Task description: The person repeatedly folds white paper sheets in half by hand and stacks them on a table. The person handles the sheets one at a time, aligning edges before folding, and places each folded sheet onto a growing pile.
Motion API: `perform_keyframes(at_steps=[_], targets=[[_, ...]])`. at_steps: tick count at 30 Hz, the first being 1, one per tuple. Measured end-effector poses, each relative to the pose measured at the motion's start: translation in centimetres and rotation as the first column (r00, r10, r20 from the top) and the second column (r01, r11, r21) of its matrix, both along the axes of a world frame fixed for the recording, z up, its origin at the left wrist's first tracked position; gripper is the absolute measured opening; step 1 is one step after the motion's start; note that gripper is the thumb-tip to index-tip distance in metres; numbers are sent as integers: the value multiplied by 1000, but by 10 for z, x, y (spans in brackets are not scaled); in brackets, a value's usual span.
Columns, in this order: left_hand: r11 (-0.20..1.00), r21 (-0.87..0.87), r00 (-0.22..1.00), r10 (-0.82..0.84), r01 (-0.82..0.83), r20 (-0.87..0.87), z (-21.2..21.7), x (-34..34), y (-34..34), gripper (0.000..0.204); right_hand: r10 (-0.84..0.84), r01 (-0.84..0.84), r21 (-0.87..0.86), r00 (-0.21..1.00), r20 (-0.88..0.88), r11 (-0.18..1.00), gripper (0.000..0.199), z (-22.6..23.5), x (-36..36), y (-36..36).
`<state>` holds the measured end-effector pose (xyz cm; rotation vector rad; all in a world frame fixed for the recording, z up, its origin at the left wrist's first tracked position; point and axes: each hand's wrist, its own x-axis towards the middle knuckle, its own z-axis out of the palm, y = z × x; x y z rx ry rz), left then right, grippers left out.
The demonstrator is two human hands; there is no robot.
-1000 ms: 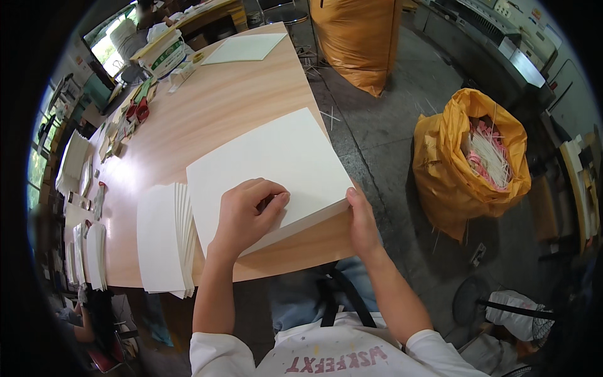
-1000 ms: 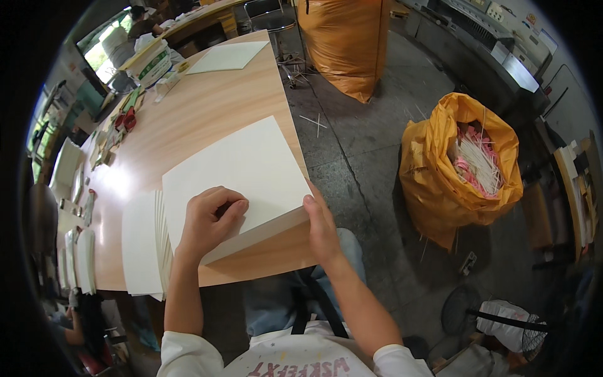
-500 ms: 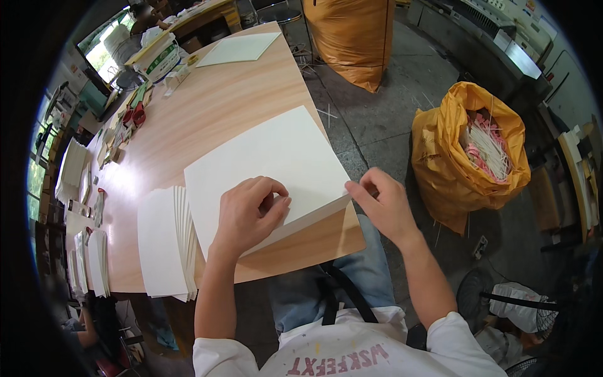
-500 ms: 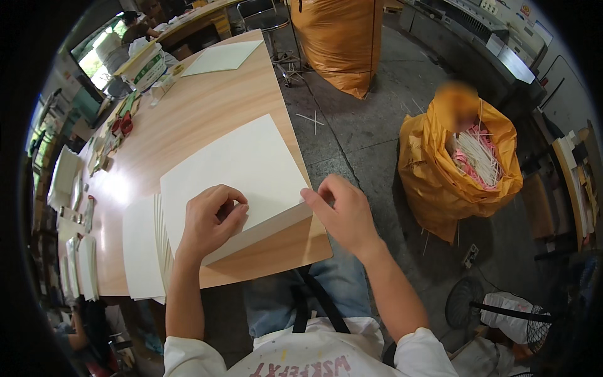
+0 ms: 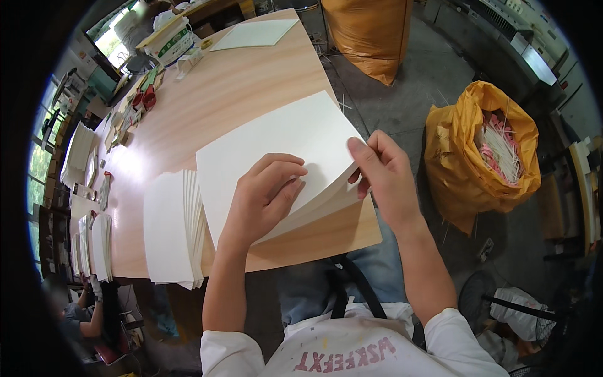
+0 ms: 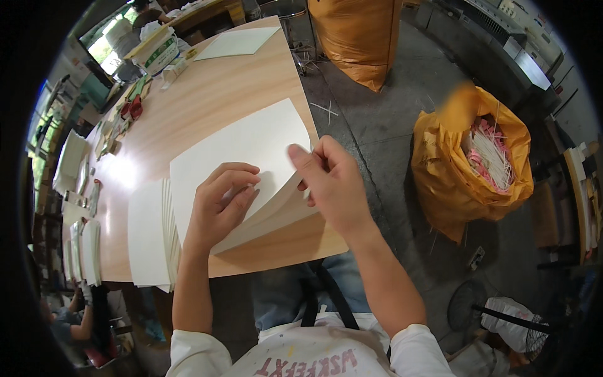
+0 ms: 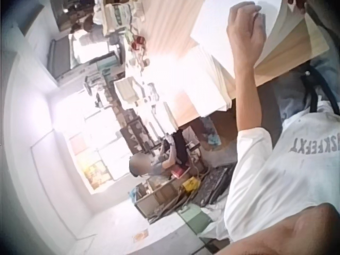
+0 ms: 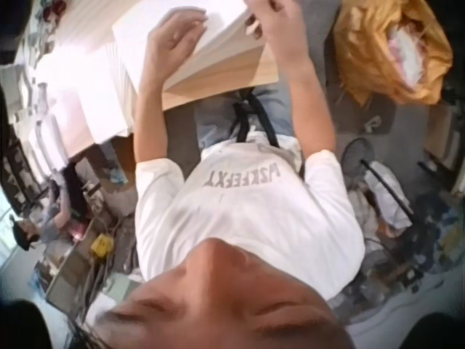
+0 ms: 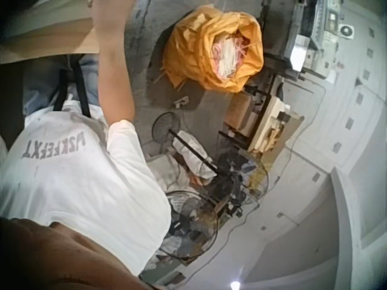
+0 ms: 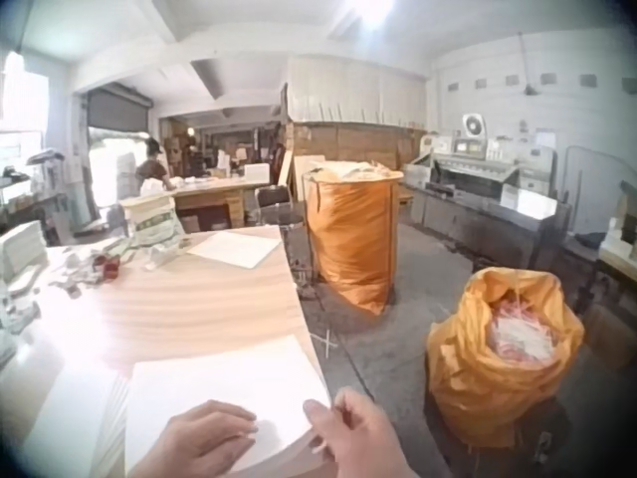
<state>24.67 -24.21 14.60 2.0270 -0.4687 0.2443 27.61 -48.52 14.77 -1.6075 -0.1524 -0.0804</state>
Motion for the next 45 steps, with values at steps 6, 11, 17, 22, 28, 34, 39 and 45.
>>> perform_keyframes(at_steps=[6,11,17,22,28,34,39,45], targets=[[995,57,995,-80,77,60,7,-1,3,44,63,-57,52,991,-122,997,38,12,6,-3],[997,9,995,-82,82,62,1,2,9,54,175,-126,215,959,-222,968,36,25,5,-5],[996,10,996,-89,89,3,2,2,11,54,155,-123,168,967,-199,978,42,22,5,-5],[977,-204,995,47,-63,-84,1,-5,-5,50,14,8,-200,994,110,980,42,9,3,0],[998,14,997,-67,67,26,-1,-2,3,49,118,-99,132,983,-143,986,38,14,9,-6],[997,-53,998,-62,62,1,-6,0,4,55,141,-108,178,973,-184,978,40,16,6,-6],[998,-31,999,-49,49,-11,-5,1,7,53,-116,121,-92,992,57,988,37,0,3,-18],[993,96,992,-78,69,95,-1,0,4,63,278,133,-549,750,600,825,17,-21,-24,-5]])
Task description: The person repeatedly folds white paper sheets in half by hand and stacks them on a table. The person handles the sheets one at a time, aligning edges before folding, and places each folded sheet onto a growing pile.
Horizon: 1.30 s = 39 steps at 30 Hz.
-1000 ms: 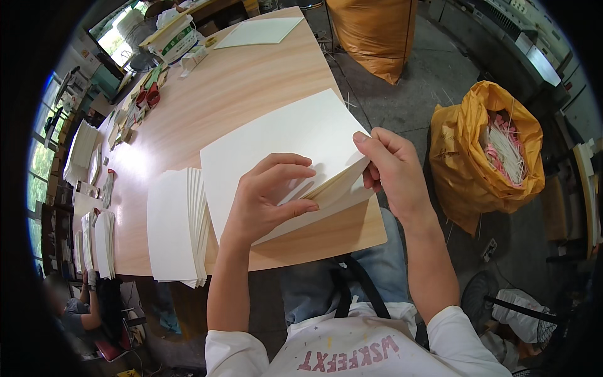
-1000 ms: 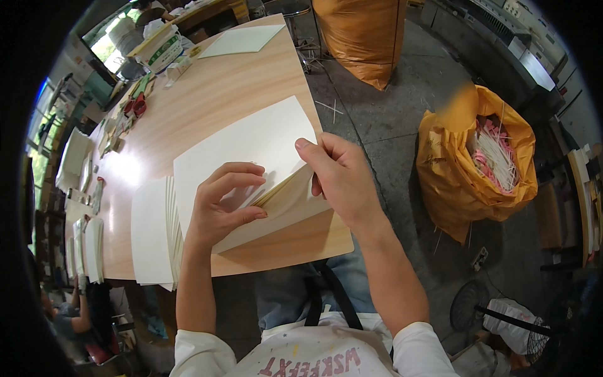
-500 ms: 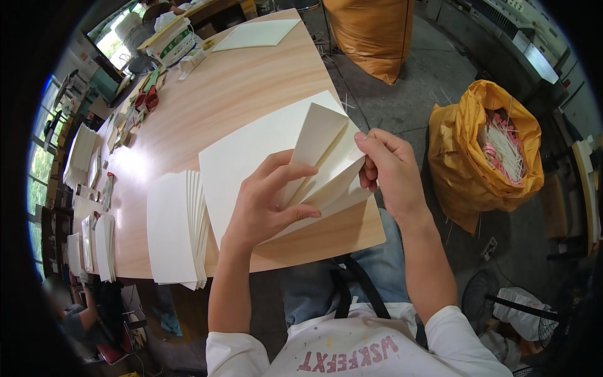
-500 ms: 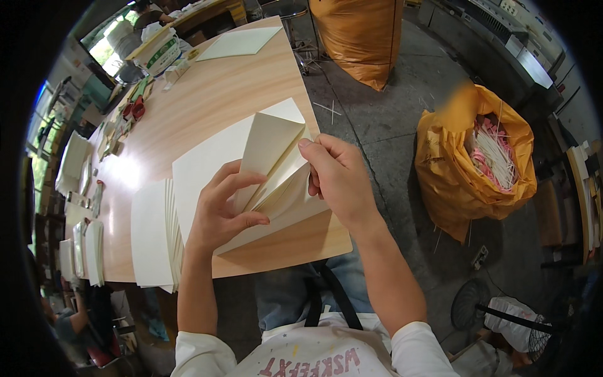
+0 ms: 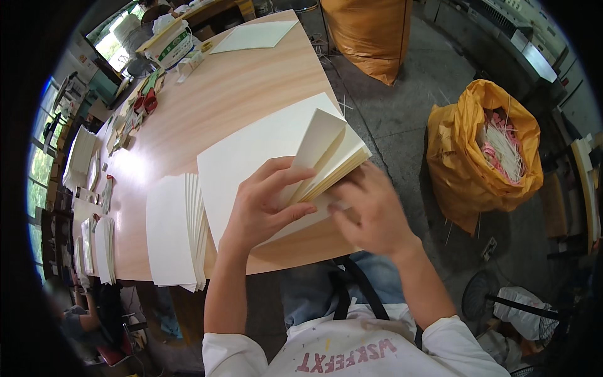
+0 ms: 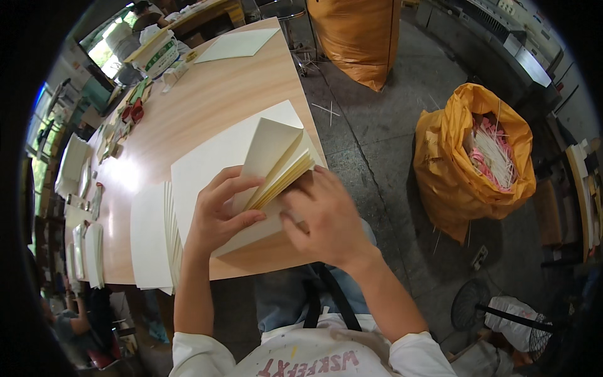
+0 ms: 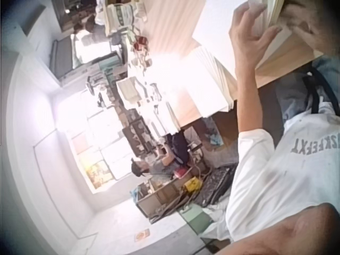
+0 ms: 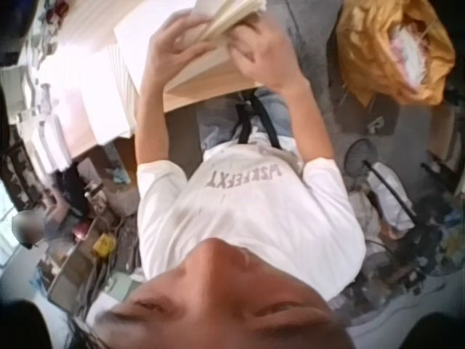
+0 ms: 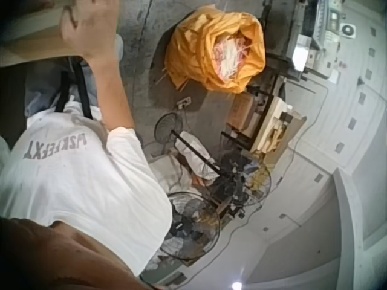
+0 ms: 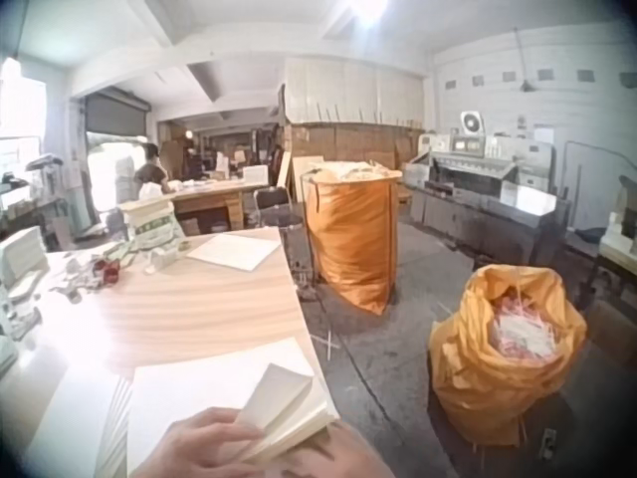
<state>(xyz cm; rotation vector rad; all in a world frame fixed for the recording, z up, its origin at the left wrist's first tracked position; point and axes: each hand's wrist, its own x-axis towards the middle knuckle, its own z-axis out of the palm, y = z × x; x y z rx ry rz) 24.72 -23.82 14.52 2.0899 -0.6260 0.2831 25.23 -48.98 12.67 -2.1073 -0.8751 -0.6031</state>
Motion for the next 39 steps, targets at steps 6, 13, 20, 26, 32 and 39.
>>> perform_keyframes(at_steps=[6,13,20,26,32,39], targets=[[977,206,984,24,-61,177,4,-6,-14,57,45,-49,-24,991,-127,999,23,-7,-6,-2],[937,339,964,-13,-80,265,1,3,-10,42,46,-48,-16,992,-121,999,25,-6,-6,1],[928,360,960,-13,-92,281,3,3,-10,50,-45,75,169,984,-174,983,17,-13,-6,-13],[967,250,986,5,-47,166,0,0,-16,83,-335,281,-183,805,-490,942,48,9,6,-48],[995,74,991,61,-71,121,-4,-2,-12,63,-200,238,31,872,-446,971,46,35,13,-16],[993,106,999,52,-52,0,6,-2,-9,30,198,282,496,673,-712,821,39,25,25,2]])
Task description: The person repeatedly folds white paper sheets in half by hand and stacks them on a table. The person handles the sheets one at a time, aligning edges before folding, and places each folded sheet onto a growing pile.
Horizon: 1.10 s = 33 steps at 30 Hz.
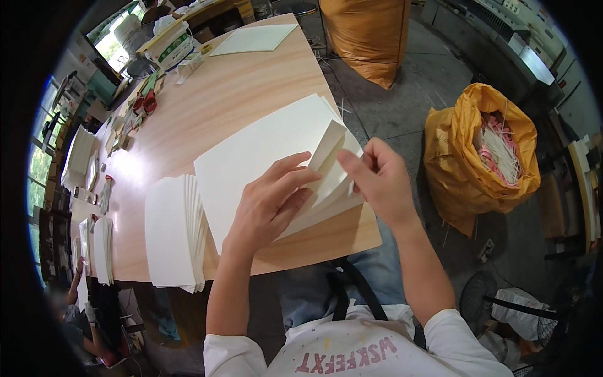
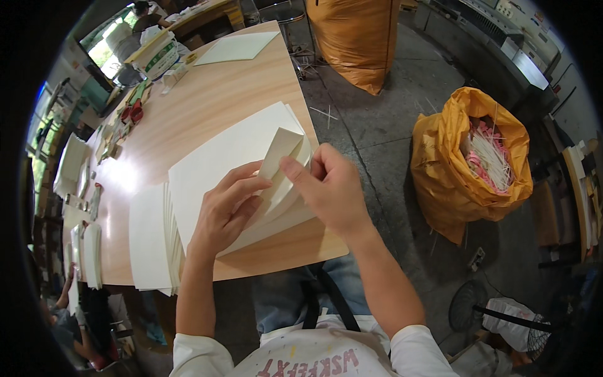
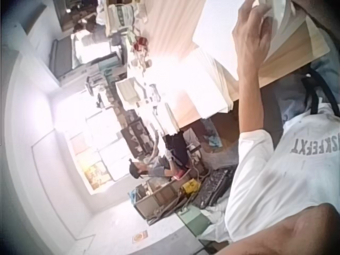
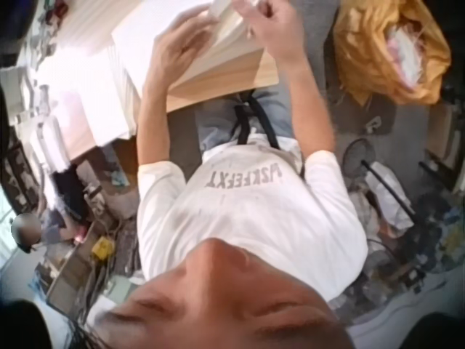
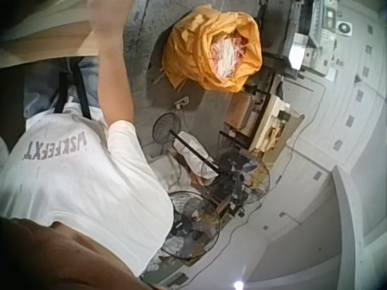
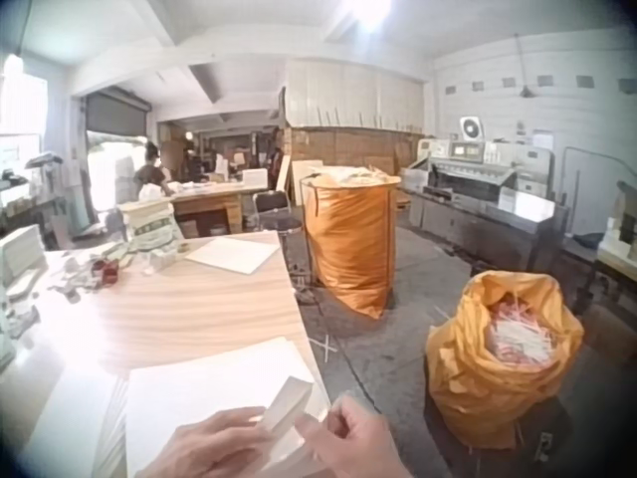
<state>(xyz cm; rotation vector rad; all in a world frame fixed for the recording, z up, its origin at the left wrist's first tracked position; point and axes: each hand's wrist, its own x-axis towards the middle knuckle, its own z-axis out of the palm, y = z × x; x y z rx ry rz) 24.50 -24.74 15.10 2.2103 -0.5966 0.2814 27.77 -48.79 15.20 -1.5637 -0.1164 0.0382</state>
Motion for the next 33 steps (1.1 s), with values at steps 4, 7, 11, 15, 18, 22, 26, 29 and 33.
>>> perform_keyframes(at_steps=[4,7,11,15,18,22,26,29,33], targets=[[1000,-6,1000,-22,22,-8,3,-1,-1,48,40,-40,18,999,-18,999,37,1,1,-3],[999,-40,999,-32,32,-8,0,1,1,58,91,-71,157,988,-123,985,36,6,1,-4],[998,-59,999,-39,39,-4,-5,3,2,57,94,-77,160,991,-98,984,38,4,1,-5],[992,-112,997,-66,63,-29,-5,4,3,56,106,-97,113,992,-71,989,41,5,1,-6],[989,-128,996,-78,72,-35,-5,5,5,55,128,-120,103,989,-69,987,43,4,3,-10],[993,-117,997,-14,6,-70,0,0,2,48,91,-90,51,995,-33,995,45,1,4,-10],[983,-145,992,108,-117,-68,-5,-2,-4,45,36,188,-482,908,418,856,45,-6,4,-1],[999,-30,1000,24,-24,-19,-1,2,1,44,102,-100,37,993,-53,994,44,6,11,-9],[999,-21,1000,-29,29,-8,4,-1,0,47,130,-107,158,981,-143,982,43,9,10,-10]])
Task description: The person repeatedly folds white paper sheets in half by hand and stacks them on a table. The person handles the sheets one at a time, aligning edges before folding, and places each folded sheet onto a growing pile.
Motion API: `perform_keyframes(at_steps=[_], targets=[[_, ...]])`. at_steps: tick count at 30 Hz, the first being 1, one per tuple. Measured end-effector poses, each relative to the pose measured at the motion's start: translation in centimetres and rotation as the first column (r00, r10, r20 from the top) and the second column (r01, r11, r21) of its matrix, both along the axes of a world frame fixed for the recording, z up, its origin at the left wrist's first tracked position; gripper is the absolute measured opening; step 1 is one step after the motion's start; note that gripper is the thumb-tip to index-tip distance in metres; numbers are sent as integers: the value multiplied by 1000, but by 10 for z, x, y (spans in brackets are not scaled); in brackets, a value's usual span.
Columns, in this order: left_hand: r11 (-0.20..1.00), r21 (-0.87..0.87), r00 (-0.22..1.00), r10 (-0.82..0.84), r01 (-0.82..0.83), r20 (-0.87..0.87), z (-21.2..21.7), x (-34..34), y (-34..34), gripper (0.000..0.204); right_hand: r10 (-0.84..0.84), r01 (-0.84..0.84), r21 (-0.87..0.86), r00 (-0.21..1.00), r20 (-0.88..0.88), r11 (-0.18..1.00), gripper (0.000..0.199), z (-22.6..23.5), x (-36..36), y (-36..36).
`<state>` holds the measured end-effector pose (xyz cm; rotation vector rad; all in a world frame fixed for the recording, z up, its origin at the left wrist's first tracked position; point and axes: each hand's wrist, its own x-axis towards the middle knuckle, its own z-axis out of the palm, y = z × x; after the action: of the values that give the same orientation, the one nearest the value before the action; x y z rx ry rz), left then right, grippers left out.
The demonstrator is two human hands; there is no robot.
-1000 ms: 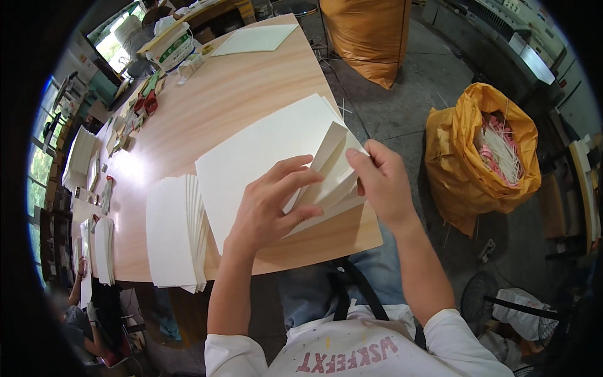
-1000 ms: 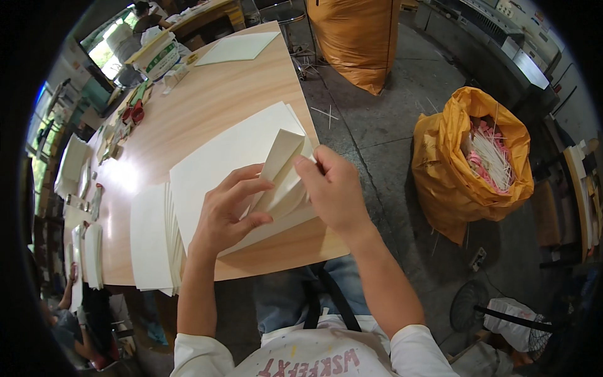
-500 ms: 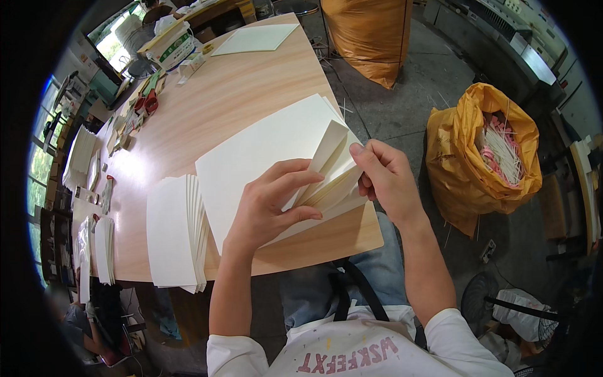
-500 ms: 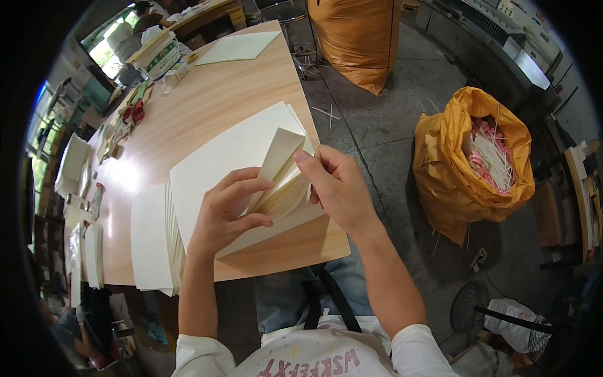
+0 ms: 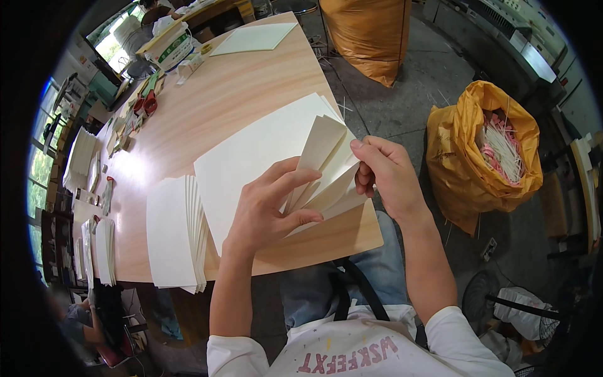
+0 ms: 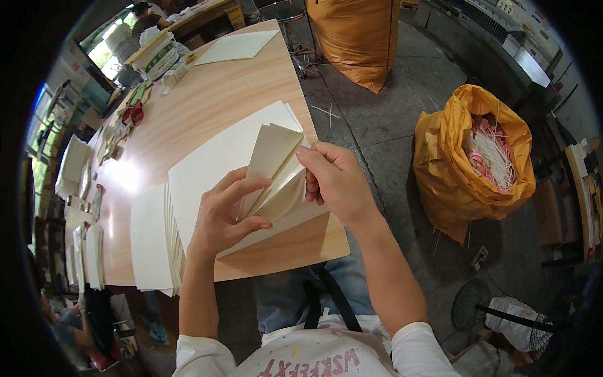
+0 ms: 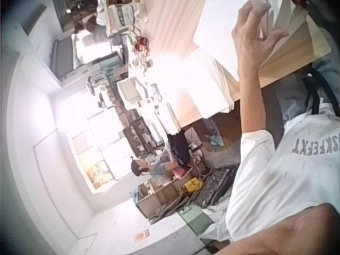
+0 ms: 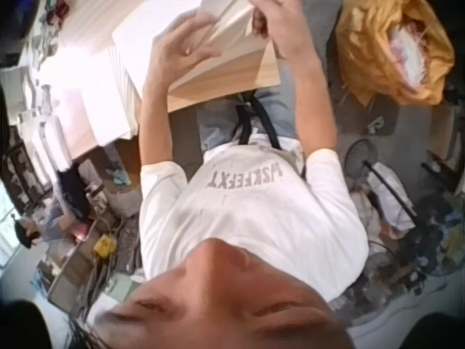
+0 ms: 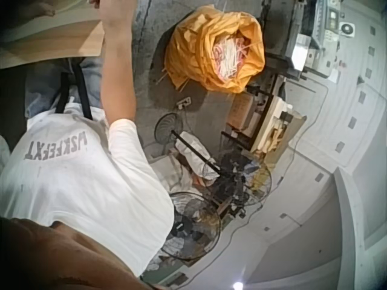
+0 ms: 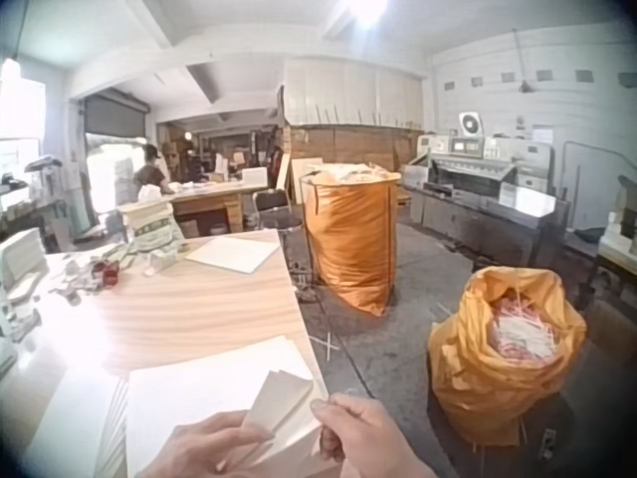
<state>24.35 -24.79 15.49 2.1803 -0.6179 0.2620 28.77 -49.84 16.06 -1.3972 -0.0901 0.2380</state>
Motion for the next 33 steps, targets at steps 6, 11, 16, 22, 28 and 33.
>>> perform_keyframes(at_steps=[6,11,16,22,28,33], targets=[[997,-77,1000,-1,-1,-22,-8,5,3,55,-9,10,-36,1000,24,999,45,-2,-1,0],[996,-90,999,-4,0,-50,-5,5,2,57,-182,226,-162,952,247,961,40,-9,-8,-3],[997,-81,998,1,-6,-62,-7,5,3,59,107,452,-437,591,800,778,14,-29,-30,-5],[989,150,981,-23,-7,194,-4,1,-7,60,458,174,-680,619,638,712,35,-38,-39,-1],[963,265,973,-23,-40,231,-6,4,-4,46,423,199,-648,612,668,735,32,-35,-39,0],[956,283,971,5,-73,237,-8,8,-6,44,365,247,-591,589,721,768,29,-35,-37,4]])
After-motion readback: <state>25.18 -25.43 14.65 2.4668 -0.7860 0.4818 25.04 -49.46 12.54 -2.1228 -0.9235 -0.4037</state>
